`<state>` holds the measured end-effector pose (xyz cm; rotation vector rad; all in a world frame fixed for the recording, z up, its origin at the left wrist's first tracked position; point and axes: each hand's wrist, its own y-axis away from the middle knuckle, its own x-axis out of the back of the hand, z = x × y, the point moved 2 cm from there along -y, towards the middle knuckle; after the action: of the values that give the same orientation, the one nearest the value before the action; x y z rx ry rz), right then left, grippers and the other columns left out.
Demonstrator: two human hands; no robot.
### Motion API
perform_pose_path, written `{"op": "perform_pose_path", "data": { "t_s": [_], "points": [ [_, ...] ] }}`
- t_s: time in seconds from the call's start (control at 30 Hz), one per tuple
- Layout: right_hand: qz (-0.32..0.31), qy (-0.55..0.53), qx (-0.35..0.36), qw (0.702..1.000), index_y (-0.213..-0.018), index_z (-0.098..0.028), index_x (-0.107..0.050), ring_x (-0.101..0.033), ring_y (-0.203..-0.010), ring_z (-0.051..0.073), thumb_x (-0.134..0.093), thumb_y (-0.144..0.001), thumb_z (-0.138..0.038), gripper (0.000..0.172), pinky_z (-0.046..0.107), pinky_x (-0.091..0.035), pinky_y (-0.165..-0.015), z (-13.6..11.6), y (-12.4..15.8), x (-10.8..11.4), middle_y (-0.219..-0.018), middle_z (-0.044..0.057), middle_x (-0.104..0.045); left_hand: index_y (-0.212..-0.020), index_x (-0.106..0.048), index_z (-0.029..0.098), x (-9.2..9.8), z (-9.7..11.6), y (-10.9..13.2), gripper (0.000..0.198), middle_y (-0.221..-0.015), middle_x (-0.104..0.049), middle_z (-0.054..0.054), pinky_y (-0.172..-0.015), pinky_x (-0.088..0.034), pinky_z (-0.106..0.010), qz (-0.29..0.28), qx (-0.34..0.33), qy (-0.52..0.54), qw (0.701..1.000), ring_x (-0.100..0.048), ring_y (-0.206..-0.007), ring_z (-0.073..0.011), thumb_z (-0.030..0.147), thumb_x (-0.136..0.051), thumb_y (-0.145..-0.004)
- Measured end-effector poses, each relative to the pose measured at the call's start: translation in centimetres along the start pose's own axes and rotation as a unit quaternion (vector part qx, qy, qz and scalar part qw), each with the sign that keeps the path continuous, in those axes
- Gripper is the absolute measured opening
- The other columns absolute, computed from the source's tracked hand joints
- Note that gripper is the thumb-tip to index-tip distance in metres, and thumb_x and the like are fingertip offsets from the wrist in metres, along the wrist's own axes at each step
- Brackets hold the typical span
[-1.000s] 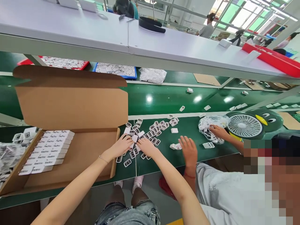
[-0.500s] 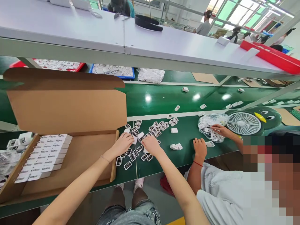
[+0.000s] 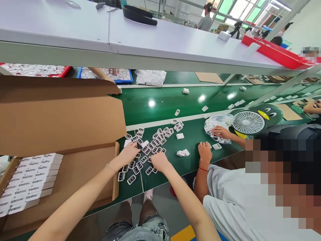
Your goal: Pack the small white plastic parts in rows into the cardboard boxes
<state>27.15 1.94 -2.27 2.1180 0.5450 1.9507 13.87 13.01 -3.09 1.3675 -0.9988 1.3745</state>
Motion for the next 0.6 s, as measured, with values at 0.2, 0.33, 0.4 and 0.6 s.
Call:
{"op": "perform_pose_path", "data": {
  "t_s": [0.2, 0.33, 0.4, 0.6],
  "points": [
    [0.041, -0.032, -0.018, 0.998, -0.085, -0.019, -0.061, -0.059, -0.079, 0.017, -0.031, -0.091, -0.03, 0.033, 0.025, -0.04, -0.065, 1.4, -0.2, 2.2, -0.084, 0.007, -0.066, -0.095, -0.06, 0.016, 1.7, -1.6, 1.8, 0.03, -0.09, -0.063, -0.009, -0.083, -0.034, -0.037, 0.055, 0.092, 0.048, 0.993, -0.049, -0.092, -0.0224, 0.005, -0.04, -0.077],
    [0.162, -0.053, -0.094, 0.981, -0.096, -0.016, -0.058, -0.051, -0.095, 0.021, -0.032, -0.09, -0.032, 0.032, 0.032, -0.037, -0.08, 1.1, -3.3, 4.3, -0.096, 0.011, -0.061, -0.105, -0.054, 0.007, 2.0, -3.2, 2.7, 0.034, -0.103, -0.058, -0.017, -0.09, -0.035, -0.04, 0.018, 0.174, 0.018, 0.984, -0.05, -0.098, -0.025, 0.003, -0.032, -0.079],
    [0.141, -0.031, -0.107, 0.984, -0.093, -0.012, -0.059, -0.048, -0.097, 0.026, -0.044, -0.084, -0.038, 0.031, 0.038, -0.034, -0.084, 0.3, -5.5, 4.5, -0.096, 0.015, -0.061, -0.106, -0.052, 0.004, 1.5, -3.8, 2.4, 0.036, -0.103, -0.057, -0.02, -0.088, -0.038, -0.041, -0.032, 0.183, 0.011, 0.983, -0.052, -0.097, -0.0255, -0.001, -0.03, -0.077],
    [0.073, -0.033, -0.101, 0.992, -0.082, -0.01, -0.063, -0.054, -0.089, 0.027, -0.051, -0.079, -0.031, 0.024, 0.038, -0.035, -0.08, 0.1, -8.7, 3.6, -0.088, 0.017, -0.063, -0.099, -0.053, 0.005, 0.4, -5.5, 1.0, 0.031, -0.091, -0.06, -0.019, -0.075, -0.045, -0.037, -0.086, 0.188, 0.026, 0.978, -0.056, -0.09, -0.0248, 0.001, -0.03, -0.079]
  ]
}}
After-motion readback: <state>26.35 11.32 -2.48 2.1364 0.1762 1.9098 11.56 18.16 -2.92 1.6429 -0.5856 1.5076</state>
